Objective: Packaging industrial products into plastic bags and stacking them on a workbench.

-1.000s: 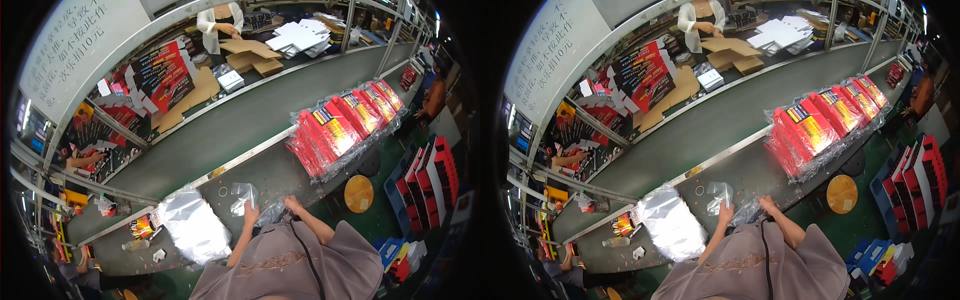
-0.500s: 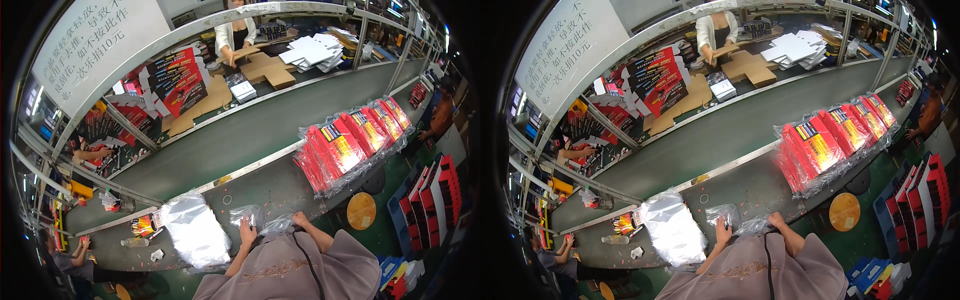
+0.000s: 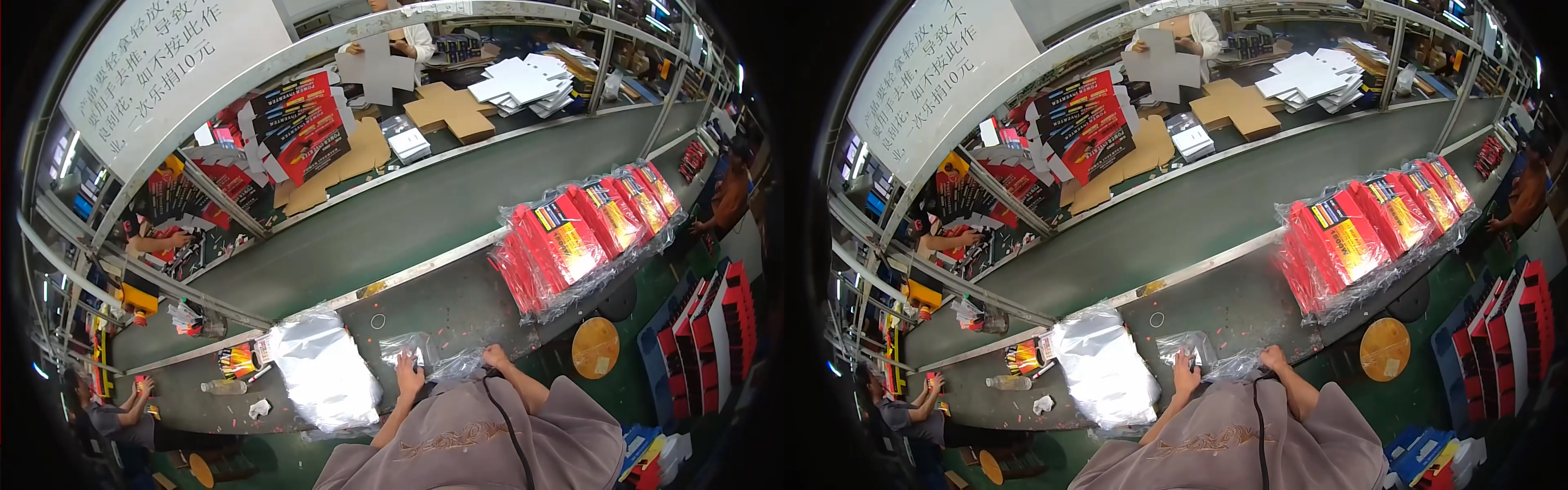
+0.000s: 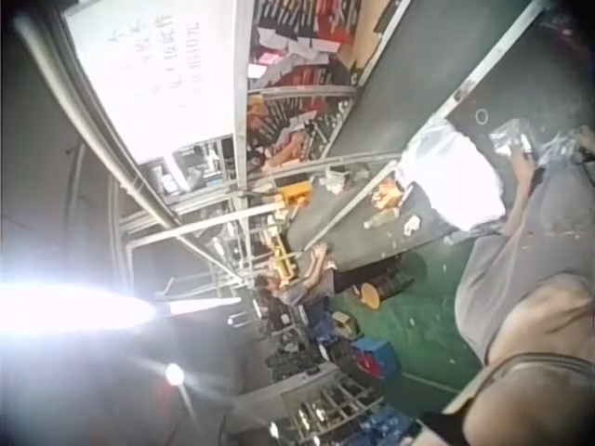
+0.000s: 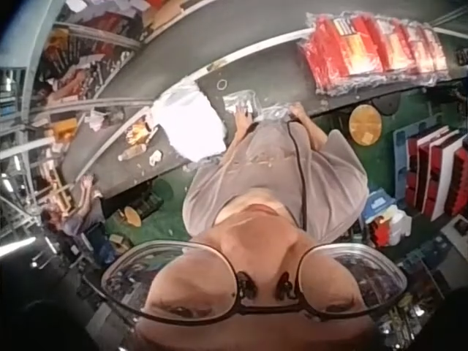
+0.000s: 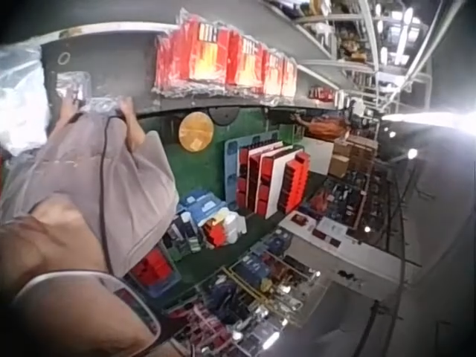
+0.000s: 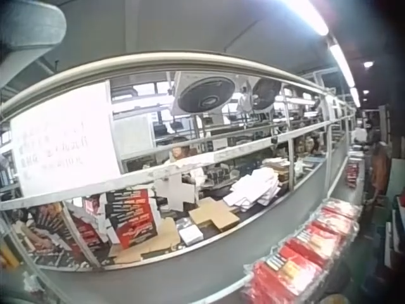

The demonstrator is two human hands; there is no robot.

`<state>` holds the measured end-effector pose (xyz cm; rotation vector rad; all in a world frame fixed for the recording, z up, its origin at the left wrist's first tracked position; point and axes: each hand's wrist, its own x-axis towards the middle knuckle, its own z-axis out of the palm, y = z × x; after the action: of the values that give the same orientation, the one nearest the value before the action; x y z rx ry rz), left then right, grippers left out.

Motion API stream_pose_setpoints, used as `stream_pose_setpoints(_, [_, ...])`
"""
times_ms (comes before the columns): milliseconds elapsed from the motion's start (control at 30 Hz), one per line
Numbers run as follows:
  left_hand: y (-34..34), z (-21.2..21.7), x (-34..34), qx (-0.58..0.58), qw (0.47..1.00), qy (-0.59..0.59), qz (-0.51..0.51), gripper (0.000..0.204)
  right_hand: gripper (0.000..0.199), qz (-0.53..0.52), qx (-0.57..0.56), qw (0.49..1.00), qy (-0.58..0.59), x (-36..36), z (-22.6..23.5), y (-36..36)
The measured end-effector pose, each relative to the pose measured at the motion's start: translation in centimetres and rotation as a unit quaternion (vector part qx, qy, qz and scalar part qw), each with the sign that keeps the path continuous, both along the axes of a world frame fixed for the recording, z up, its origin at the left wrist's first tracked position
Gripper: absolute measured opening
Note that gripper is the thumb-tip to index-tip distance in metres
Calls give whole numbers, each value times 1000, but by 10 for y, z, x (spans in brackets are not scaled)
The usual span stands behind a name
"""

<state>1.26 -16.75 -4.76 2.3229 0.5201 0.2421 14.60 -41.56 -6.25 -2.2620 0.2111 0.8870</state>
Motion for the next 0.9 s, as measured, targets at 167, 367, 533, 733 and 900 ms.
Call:
stream_pose_setpoints(167, [0,1,2,1,1000,2,-3,33,25,-5,-10,1000,-13,0,0,-1])
stream_pose_setpoints(367, [3,-6,-1,0,1000,13,4,28,25,6,5,1000,10,1,14,3])
stream_pose_setpoints(533, [0,-5,-3,1,1000,18,7,26,25,-2,-2,1000,2,-3,9,0])
stream_pose_setpoints(733, [2,-3,1,3,1000,5,-13,26,26,1,6,1000,-31,-4,-18,-3])
stream_pose_setpoints(900, [7,-2,-3,-1,1000,0,-16,48,28,-5,29,999,-45,-9,-32,6])
